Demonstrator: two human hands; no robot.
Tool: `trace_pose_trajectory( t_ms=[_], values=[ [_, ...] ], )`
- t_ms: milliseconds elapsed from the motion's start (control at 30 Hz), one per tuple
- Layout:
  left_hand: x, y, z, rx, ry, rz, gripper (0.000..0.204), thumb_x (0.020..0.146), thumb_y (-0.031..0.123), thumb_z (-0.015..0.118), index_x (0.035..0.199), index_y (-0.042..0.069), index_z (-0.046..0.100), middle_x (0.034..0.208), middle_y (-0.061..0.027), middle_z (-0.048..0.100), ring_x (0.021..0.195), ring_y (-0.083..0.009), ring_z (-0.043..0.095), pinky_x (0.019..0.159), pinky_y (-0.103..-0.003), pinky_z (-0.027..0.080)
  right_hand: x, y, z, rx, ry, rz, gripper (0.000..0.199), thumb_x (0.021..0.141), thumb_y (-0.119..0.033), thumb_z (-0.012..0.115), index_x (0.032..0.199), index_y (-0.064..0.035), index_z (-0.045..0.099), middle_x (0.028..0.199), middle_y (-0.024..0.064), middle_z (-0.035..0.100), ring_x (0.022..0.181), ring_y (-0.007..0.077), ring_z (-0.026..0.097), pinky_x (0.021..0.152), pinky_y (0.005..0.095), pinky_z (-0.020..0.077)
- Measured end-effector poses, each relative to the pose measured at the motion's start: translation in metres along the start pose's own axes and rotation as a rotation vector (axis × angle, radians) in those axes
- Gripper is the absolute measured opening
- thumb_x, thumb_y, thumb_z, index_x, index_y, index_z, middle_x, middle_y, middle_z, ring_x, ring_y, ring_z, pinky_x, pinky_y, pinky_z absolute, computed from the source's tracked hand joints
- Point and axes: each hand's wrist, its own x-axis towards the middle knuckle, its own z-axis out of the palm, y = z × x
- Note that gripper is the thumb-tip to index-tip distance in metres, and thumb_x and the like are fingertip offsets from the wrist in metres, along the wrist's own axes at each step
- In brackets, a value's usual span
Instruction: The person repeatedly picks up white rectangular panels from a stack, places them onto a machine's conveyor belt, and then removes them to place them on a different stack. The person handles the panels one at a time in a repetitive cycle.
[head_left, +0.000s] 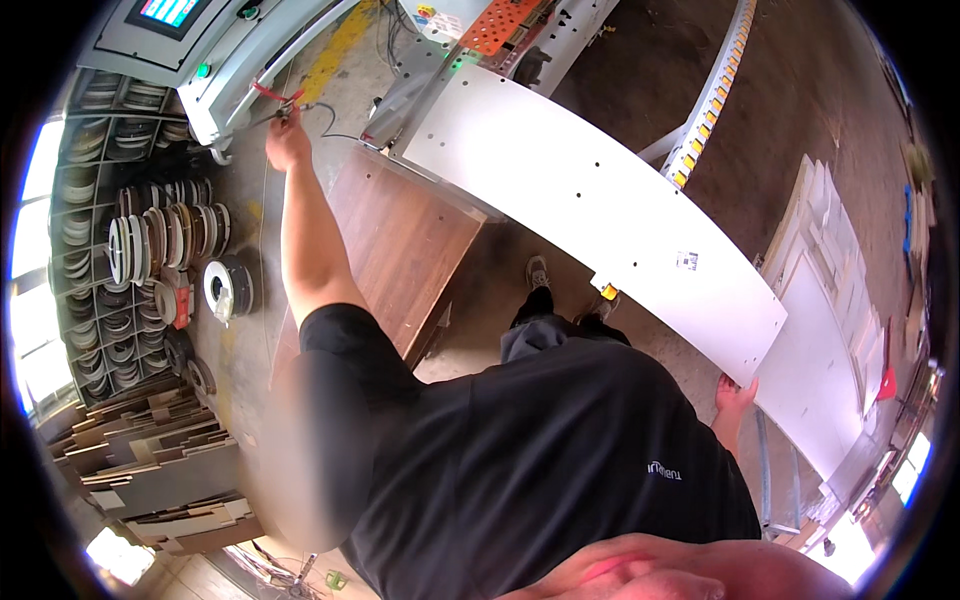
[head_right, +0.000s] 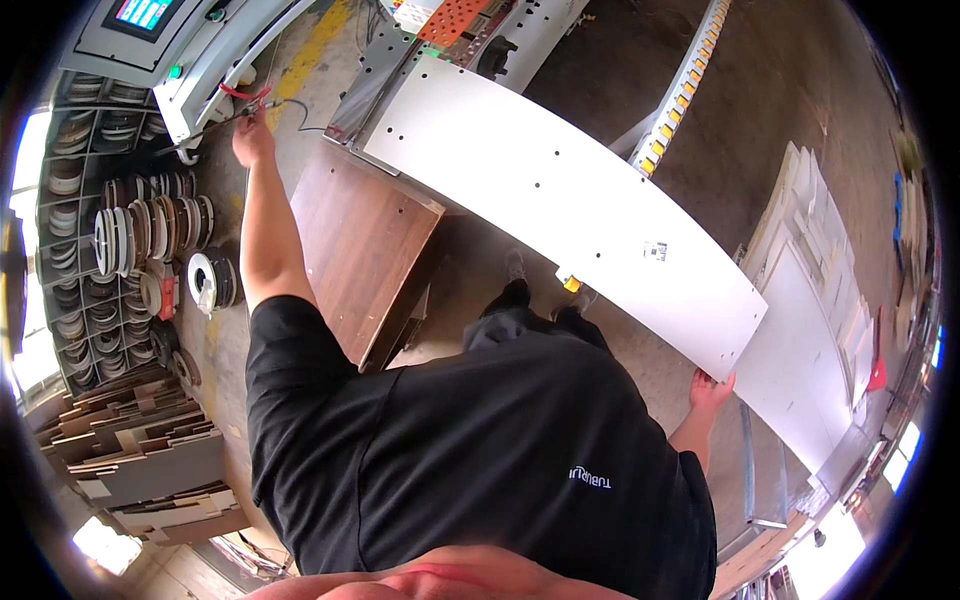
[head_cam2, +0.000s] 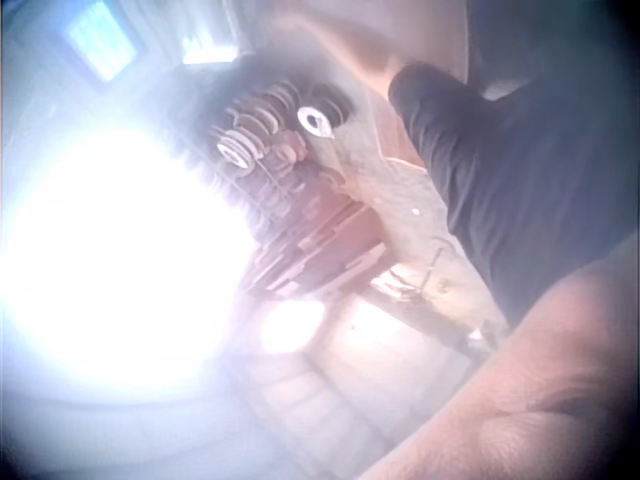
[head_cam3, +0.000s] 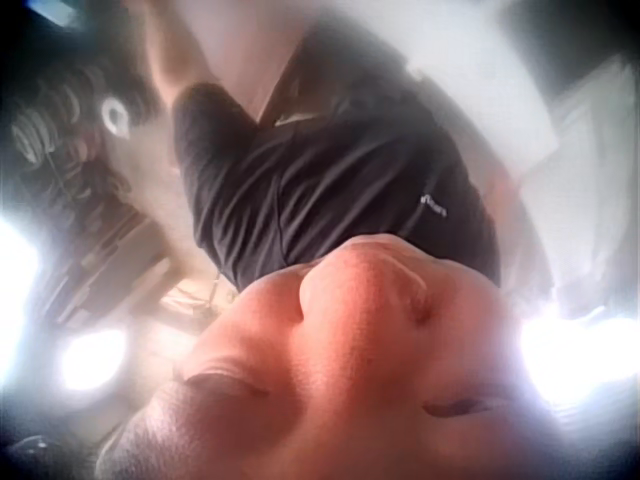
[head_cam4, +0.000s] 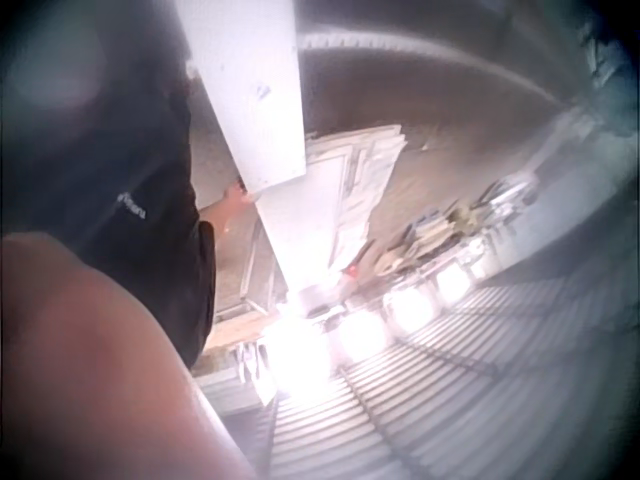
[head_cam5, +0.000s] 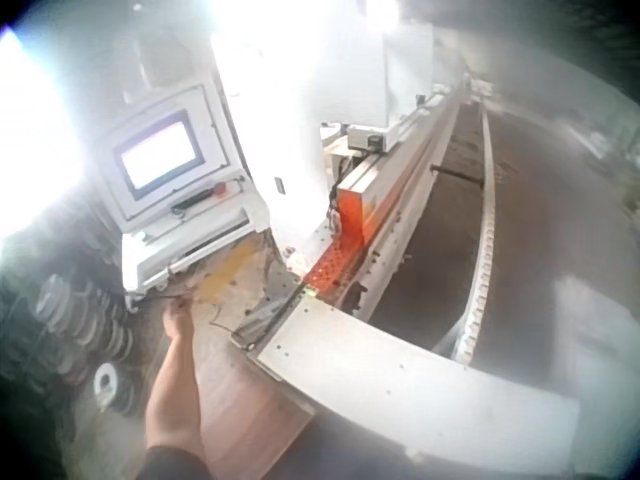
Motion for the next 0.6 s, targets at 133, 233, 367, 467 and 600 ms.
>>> trace_pose_trajectory(
  t_ms=[133, 233, 367, 467, 600],
  values=[
    [0.030, -0.075, -0.060, -0.447, 0.395, 0.343, 0.029, 0.094, 0.028, 0.074, 0.087, 0.004, 0.061, 0.099, -0.0117, 0.064, 0.092, -0.0259, 0.062, 0.085, -0.037, 0.049, 0.005, 0.001, 0.016, -0.005, 0.000, 0.022, 0.058, 0.091, -0.047, 0.067, 0.134, -0.0085, 0.058, 0.127, 0.0094, 0.055, 0.113, 0.0242, 0.057, 0.096, 0.0419, 0.0521],
    [-0.017, -0.021, -0.138, -1.137, 0.044, 0.258, 0.040, 0.108, 0.028, 0.055, 0.131, 0.010, 0.028, 0.116, -0.0153, 0.062, 0.103, -0.0269, 0.069, 0.073, -0.035, 0.053, 0.009, -0.005, -0.002, 0.010, 0.017, -0.013, 0.056, 0.091, -0.046, 0.067, 0.132, -0.0082, 0.058, 0.125, 0.0090, 0.057, 0.111, 0.0239, 0.057, 0.095, 0.0412, 0.0518],
    [-0.068, -0.023, -0.208, -0.520, -0.214, 0.501, 0.031, 0.107, 0.032, 0.055, 0.125, 0.008, 0.045, 0.111, -0.0136, 0.071, 0.097, -0.0245, 0.072, 0.074, -0.035, 0.054, 0.034, -0.006, -0.005, -0.027, -0.008, -0.039, 0.054, 0.090, -0.045, 0.067, 0.128, -0.0075, 0.058, 0.122, 0.0088, 0.059, 0.108, 0.0234, 0.058, 0.093, 0.0395, 0.0515],
    [-0.112, -0.016, -0.217, 0.465, -0.470, 0.596, 0.037, 0.102, 0.045, 0.055, 0.124, 0.015, 0.056, 0.105, -0.0187, 0.073, 0.098, -0.0389, 0.069, 0.080, -0.048, 0.053, 0.045, -0.011, -0.014, -0.017, -0.040, -0.007, 0.054, 0.090, -0.046, 0.067, 0.127, -0.0073, 0.058, 0.121, 0.0080, 0.059, 0.106, 0.0226, 0.058, 0.092, 0.0383, 0.0514],
    [-0.162, -0.018, -0.243, 0.669, -0.631, 0.555, 0.041, 0.101, 0.051, 0.056, 0.122, 0.016, 0.057, 0.104, -0.0189, 0.073, 0.100, -0.0423, 0.068, 0.083, -0.051, 0.052, 0.047, -0.009, -0.015, -0.084, -0.046, 0.018, 0.054, 0.091, -0.050, 0.065, 0.128, -0.0110, 0.059, 0.119, 0.0066, 0.060, 0.105, 0.0218, 0.058, 0.092, 0.0374, 0.0513]
  ],
)
